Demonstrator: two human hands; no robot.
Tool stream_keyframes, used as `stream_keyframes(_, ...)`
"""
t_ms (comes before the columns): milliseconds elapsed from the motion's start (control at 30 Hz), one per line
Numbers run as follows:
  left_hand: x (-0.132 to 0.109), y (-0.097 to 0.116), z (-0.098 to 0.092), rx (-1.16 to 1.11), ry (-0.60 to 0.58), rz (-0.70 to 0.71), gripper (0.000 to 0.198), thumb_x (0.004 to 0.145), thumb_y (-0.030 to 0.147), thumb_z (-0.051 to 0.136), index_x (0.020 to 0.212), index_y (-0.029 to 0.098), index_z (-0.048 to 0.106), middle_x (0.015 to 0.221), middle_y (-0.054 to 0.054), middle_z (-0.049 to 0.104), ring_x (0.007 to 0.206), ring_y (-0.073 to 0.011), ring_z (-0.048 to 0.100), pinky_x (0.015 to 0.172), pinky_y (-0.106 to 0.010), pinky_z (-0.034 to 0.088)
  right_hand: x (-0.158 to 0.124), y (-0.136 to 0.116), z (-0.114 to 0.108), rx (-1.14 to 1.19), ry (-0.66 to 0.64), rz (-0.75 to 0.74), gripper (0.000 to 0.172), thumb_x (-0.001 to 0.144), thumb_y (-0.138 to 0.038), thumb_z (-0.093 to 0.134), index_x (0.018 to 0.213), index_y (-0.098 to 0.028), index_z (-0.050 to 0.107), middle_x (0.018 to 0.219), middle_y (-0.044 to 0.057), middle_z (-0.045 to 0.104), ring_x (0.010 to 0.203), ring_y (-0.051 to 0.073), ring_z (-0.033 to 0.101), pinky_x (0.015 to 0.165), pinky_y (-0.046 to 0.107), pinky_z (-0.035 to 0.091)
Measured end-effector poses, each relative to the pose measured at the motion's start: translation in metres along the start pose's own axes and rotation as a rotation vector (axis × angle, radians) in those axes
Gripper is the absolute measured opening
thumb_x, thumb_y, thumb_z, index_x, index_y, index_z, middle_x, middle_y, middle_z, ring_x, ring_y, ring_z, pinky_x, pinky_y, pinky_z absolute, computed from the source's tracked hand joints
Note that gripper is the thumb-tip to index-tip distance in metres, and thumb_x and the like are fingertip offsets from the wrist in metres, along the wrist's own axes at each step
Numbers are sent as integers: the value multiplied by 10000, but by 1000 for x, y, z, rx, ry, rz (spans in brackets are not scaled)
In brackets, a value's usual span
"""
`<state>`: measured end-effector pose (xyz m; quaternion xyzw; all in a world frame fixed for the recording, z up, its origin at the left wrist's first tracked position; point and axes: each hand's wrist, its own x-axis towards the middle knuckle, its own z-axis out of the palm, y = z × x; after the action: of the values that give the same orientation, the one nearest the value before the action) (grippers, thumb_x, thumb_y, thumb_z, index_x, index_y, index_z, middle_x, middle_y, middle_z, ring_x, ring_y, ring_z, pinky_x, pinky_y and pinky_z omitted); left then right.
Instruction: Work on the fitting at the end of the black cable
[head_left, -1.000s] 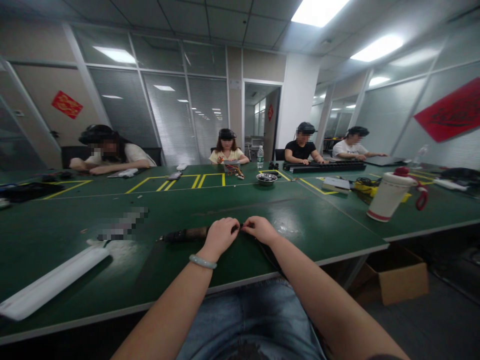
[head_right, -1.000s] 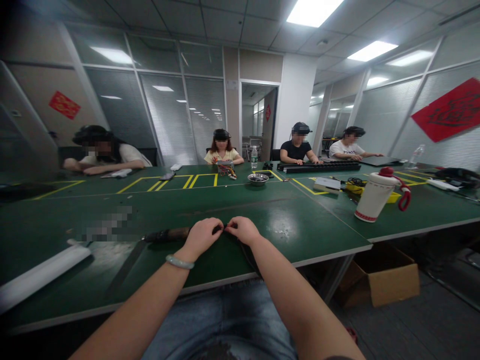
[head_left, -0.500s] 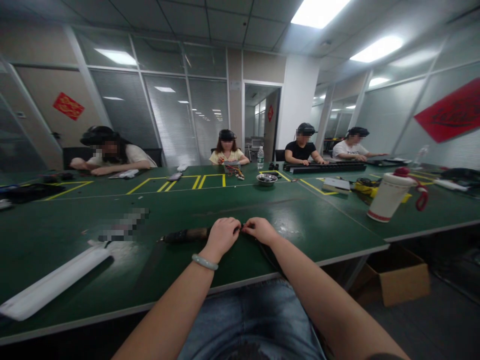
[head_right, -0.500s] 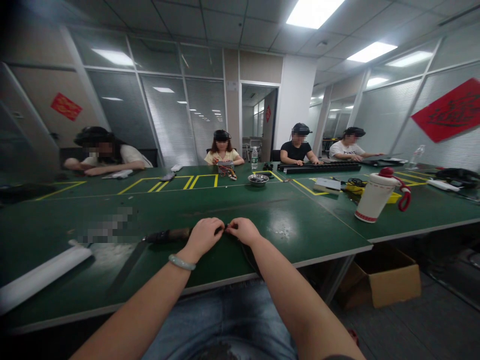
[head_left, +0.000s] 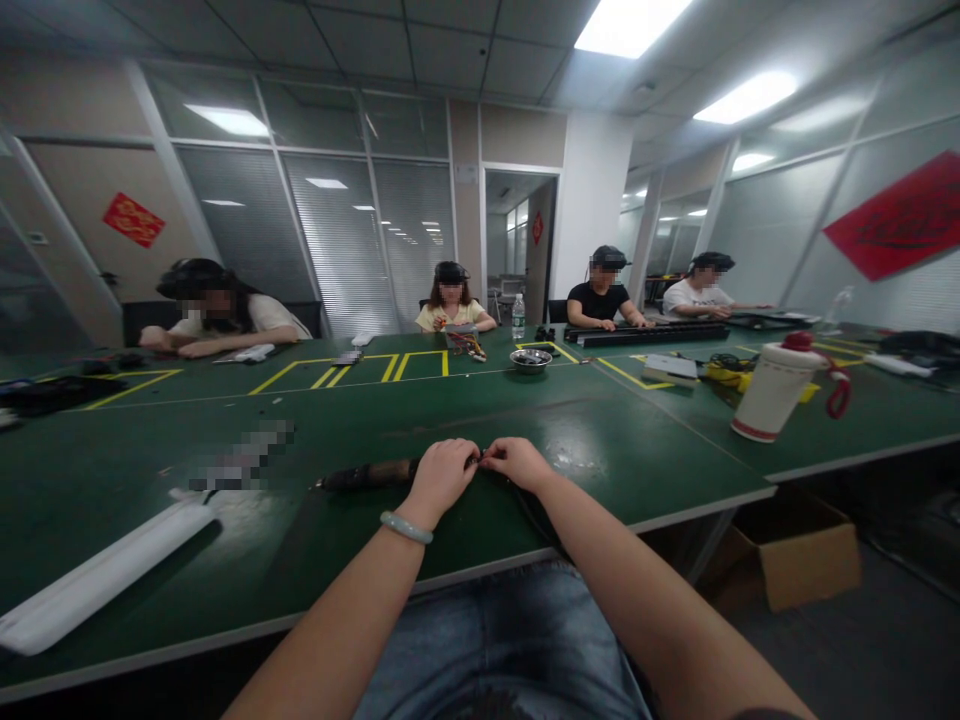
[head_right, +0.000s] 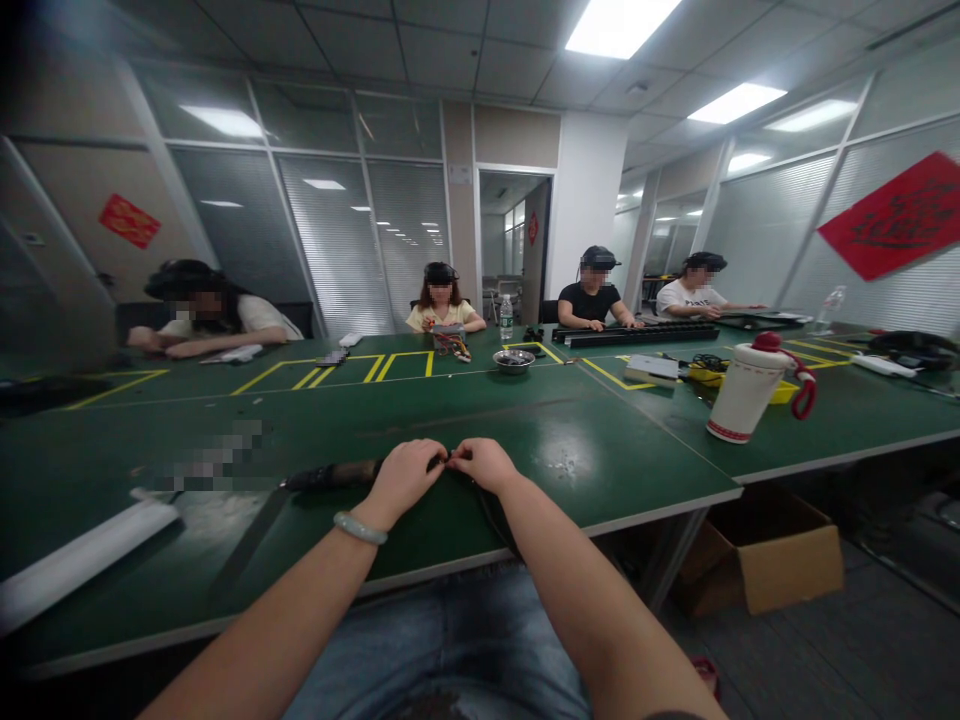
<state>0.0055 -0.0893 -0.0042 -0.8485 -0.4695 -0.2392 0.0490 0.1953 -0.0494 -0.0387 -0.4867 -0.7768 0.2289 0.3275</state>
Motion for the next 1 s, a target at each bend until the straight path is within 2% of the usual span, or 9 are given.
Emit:
stream_keyframes(433, 1, -1, 2, 10, 13, 13, 86, 868, 235, 550, 877, 217, 634, 920, -32, 658, 891, -192, 581, 797, -318, 396, 0, -1, -1, 0, -12, -14, 174, 768, -378, 699, 820, -215, 732, 845, 8, 717, 778, 156, 626, 711, 241, 447)
stream_keyframes(767, 0, -1, 2, 10, 34, -3, 56, 864, 245, 580, 864, 214, 626, 896, -26, 657, 878, -195, 578, 783, -321, 394, -1, -3, -2, 0, -19, -1, 183, 756, -372, 695, 828, -205, 711, 781, 6, 701, 686, 140, 609, 609, 227, 424)
stream_keyframes(1000, -1, -4, 2, 8, 28, 1, 77, 867, 258, 589, 894, 217, 648, 916, -28, 661, 885, -194, 583, 803, -323, 410, -1, -4, 0, -45, 1, -55, 152, 771, -337, 654, 797, -196, 702, 772, 15, 682, 688, 141, 590, 611, 231, 413)
